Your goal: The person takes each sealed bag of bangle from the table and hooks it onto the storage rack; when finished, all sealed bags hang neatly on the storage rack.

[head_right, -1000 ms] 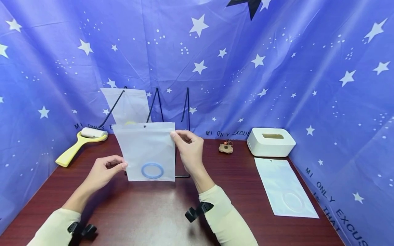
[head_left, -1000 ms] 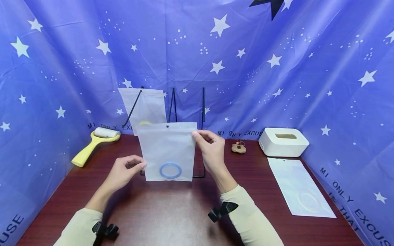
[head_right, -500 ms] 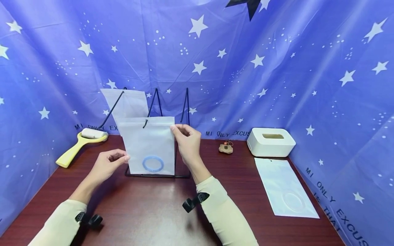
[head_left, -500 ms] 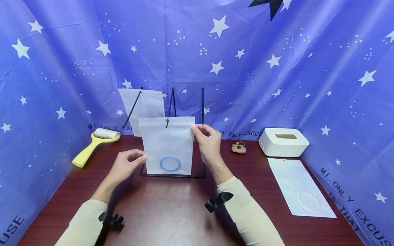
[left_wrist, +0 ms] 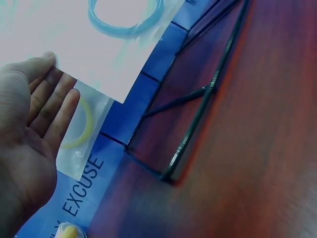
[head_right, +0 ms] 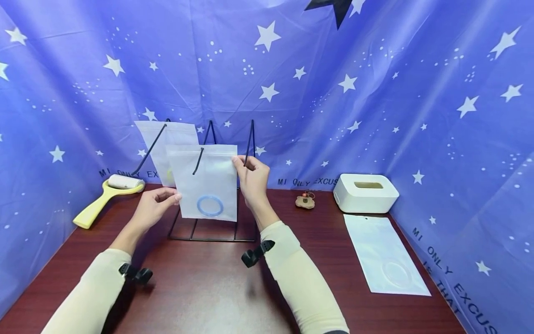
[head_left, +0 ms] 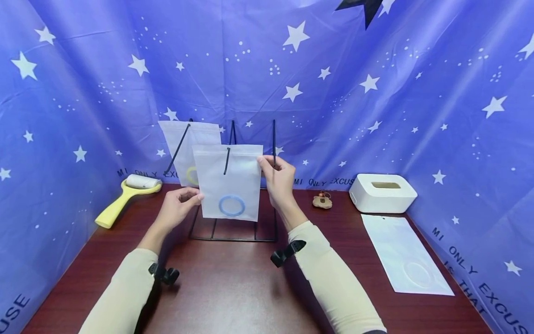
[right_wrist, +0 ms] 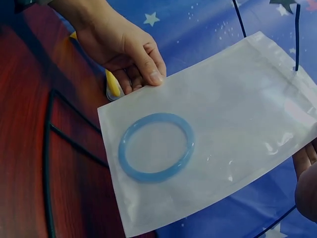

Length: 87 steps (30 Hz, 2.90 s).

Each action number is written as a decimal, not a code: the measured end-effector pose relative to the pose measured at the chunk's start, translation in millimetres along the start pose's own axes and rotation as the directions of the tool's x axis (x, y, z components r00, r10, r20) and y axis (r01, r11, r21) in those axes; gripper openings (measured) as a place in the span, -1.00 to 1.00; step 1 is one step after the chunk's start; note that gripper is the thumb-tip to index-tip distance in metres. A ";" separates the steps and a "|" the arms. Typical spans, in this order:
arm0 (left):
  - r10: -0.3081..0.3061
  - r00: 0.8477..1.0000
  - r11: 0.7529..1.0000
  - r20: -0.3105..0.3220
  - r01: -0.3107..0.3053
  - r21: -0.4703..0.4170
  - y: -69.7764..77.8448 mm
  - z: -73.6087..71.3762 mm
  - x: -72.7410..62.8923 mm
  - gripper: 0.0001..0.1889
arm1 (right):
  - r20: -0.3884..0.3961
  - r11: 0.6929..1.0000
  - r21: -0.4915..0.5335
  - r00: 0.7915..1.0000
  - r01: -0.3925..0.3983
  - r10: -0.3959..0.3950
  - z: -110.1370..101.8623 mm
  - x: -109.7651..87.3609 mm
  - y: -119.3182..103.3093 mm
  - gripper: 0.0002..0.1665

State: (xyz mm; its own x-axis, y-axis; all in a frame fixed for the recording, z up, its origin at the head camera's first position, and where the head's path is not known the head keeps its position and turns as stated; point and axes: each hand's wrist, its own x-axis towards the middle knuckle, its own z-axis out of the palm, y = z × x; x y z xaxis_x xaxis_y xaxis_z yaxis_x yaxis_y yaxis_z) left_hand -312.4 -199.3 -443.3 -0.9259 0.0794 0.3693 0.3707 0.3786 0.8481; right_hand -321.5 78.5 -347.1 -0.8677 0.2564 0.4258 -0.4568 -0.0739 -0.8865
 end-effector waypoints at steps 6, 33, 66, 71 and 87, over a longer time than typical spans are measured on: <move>-0.044 0.998 0.998 -0.050 0.045 0.036 -1.9 -0.2 18.7 -0.68 | -0.041 1.000 -0.021 0.999 -0.013 0.013 7.6 15.9 6.8 -0.77; -0.206 0.965 0.957 -0.165 0.163 -0.241 19.3 9.1 53.7 -0.70 | -0.118 0.988 0.021 0.981 -0.154 0.155 36.9 58.4 9.4 -0.82; -0.211 0.972 0.961 -0.107 0.186 -0.202 -10.6 3.3 34.0 -0.65 | -0.041 0.993 0.047 0.993 -0.109 0.111 -19.3 50.1 66.5 -0.69; -0.178 0.983 0.983 -0.038 0.176 -0.048 -26.2 -5.9 20.3 -0.61 | -0.014 0.991 0.044 0.991 -0.130 0.131 -50.4 39.2 74.6 -0.69; -0.185 0.979 0.961 0.088 0.162 0.222 -41.1 -19.9 -48.8 -0.57 | 0.040 0.986 -0.118 0.992 -0.118 0.123 -153.2 8.7 67.5 -0.63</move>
State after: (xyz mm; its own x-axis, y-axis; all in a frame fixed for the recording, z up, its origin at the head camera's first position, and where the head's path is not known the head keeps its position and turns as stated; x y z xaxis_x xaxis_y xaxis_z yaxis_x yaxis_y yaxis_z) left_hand -281.0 -237.1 -488.6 -0.9813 0.0885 0.1708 0.1901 0.5819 0.7908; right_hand -329.9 223.4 -430.9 -0.9245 0.2067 0.3204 -0.3252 0.0112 -0.9456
